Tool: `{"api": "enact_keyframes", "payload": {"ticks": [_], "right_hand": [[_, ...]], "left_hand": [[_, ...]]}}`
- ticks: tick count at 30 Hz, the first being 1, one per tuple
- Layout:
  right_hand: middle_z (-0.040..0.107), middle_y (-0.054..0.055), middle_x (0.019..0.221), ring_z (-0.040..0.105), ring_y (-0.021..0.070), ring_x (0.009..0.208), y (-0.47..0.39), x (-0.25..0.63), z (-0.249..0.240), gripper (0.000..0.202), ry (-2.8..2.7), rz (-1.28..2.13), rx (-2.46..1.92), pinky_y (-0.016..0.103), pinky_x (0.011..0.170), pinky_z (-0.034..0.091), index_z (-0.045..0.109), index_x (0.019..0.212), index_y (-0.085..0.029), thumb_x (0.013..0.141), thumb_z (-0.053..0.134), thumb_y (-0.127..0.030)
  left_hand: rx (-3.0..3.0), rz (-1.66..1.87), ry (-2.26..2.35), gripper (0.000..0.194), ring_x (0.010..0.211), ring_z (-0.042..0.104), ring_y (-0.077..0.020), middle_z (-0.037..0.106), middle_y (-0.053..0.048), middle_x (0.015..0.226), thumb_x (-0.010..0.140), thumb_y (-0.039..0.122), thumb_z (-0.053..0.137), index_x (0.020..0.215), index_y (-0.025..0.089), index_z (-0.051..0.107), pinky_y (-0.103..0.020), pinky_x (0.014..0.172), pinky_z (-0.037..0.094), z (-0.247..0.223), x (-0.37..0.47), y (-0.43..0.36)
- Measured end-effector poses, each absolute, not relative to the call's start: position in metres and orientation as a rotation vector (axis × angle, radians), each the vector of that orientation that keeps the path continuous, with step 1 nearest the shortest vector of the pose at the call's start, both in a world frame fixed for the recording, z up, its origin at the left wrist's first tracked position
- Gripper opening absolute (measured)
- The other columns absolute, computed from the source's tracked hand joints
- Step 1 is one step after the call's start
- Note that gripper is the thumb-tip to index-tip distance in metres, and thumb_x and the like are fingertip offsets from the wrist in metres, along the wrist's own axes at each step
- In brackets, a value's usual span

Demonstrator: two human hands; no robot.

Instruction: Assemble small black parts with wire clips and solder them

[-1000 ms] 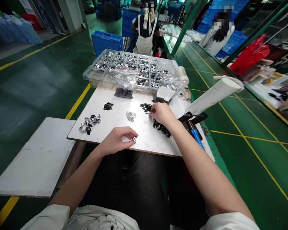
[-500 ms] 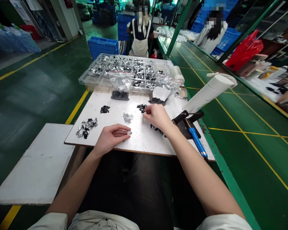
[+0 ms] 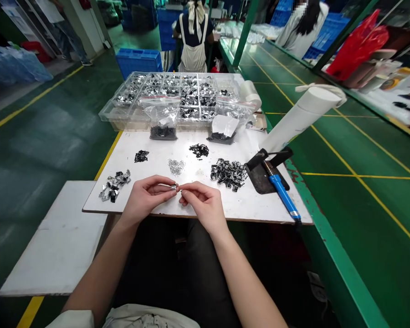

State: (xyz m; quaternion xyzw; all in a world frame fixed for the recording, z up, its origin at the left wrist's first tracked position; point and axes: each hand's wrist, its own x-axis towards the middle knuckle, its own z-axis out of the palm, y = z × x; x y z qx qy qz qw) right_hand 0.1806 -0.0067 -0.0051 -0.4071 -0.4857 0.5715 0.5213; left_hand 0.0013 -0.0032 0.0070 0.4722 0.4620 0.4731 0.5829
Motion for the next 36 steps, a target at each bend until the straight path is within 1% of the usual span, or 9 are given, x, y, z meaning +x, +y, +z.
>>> {"api": "enact_keyframes", "payload": {"ticks": [3,6,12,15,17,23,27,30,36], "right_hand": [[0.073,0.001,0.078,0.069,0.0147,0.069,-0.0059,0.1814,-0.0087,0.008,-1.105,1.421,-0.937,0.028,0.068,0.057,0.08,0.087,-0.023,0.079,0.078,-0.025],[0.073,0.002,0.079,0.069,0.0158,0.07,-0.0073,0.1838,-0.0077,0.011,-1.105,1.436,-0.934,0.03,0.069,0.058,0.08,0.089,-0.022,0.078,0.08,-0.027],[0.072,0.003,0.084,0.069,0.0163,0.071,-0.01,0.1839,-0.005,0.014,-1.144,1.405,-0.952,0.032,0.07,0.06,0.08,0.09,-0.022,0.08,0.079,-0.031],[0.074,0.003,0.08,0.07,0.0179,0.07,-0.0094,0.1838,-0.0092,0.025,-1.117,1.424,-0.993,0.035,0.071,0.062,0.079,0.096,-0.021,0.076,0.083,-0.035],[0.074,0.003,0.076,0.071,0.0181,0.068,-0.0095,0.1838,-0.0112,0.028,-1.103,1.42,-1.011,0.036,0.07,0.063,0.078,0.098,-0.021,0.075,0.084,-0.036],[0.071,0.003,0.087,0.069,0.0154,0.071,-0.0116,0.1822,-0.0083,0.013,-1.202,1.33,-0.99,0.03,0.069,0.06,0.078,0.091,-0.022,0.082,0.078,-0.032],[0.066,0.003,0.093,0.066,0.0146,0.074,-0.0122,0.1803,-0.0068,0.012,-1.3,1.265,-1.006,0.03,0.07,0.059,0.072,0.093,-0.022,0.088,0.071,-0.033],[0.063,0.004,0.098,0.065,0.0153,0.077,-0.0118,0.1799,-0.0075,0.012,-1.338,1.241,-1.004,0.03,0.069,0.059,0.072,0.094,-0.023,0.089,0.069,-0.034],[0.064,0.004,0.096,0.065,0.0145,0.071,-0.0116,0.1805,-0.0058,0.013,-1.331,1.251,-1.007,0.031,0.067,0.058,0.075,0.095,-0.024,0.09,0.069,-0.033]], "left_hand": [[1.097,1.098,1.099,0.031,0.086,0.078,-0.0248,0.081,-0.007,0.089,0.068,0.029,0.089,0.094,0.016,0.076,-0.031,0.081,0.064,0.0072,0.001,-0.0021],[1.09,1.103,1.094,0.033,0.089,0.078,-0.0248,0.081,-0.007,0.092,0.067,0.03,0.09,0.093,0.016,0.076,-0.031,0.084,0.063,0.0068,0.0017,-0.0017],[1.11,1.048,1.112,0.033,0.087,0.078,-0.0256,0.081,-0.007,0.087,0.066,0.031,0.09,0.092,0.015,0.077,-0.033,0.084,0.064,0.0078,0.0026,-0.0022],[1.099,1.043,1.103,0.033,0.087,0.078,-0.0264,0.081,-0.007,0.089,0.067,0.031,0.089,0.092,0.015,0.076,-0.036,0.084,0.065,0.0082,0.0023,-0.0021],[1.106,1.04,1.102,0.031,0.086,0.078,-0.0259,0.081,-0.007,0.089,0.068,0.031,0.089,0.092,0.015,0.076,-0.035,0.084,0.065,0.0081,0.0022,-0.002],[1.152,1.048,1.144,0.028,0.089,0.078,-0.0243,0.081,-0.006,0.091,0.071,0.027,0.087,0.095,0.015,0.078,-0.032,0.088,0.064,0.0084,0.0034,-0.0018],[1.157,1.038,1.156,0.029,0.09,0.078,-0.0241,0.082,-0.006,0.092,0.072,0.025,0.085,0.098,0.015,0.078,-0.031,0.088,0.063,0.0094,0.0034,-0.0023],[1.145,1.037,1.174,0.03,0.09,0.078,-0.0257,0.082,-0.007,0.091,0.072,0.027,0.085,0.099,0.015,0.079,-0.033,0.088,0.064,0.0094,0.003,-0.0027],[1.159,1.011,1.201,0.031,0.088,0.078,-0.0268,0.082,-0.007,0.089,0.072,0.031,0.085,0.099,0.016,0.08,-0.036,0.089,0.063,0.0077,0.0025,-0.0025]]}}
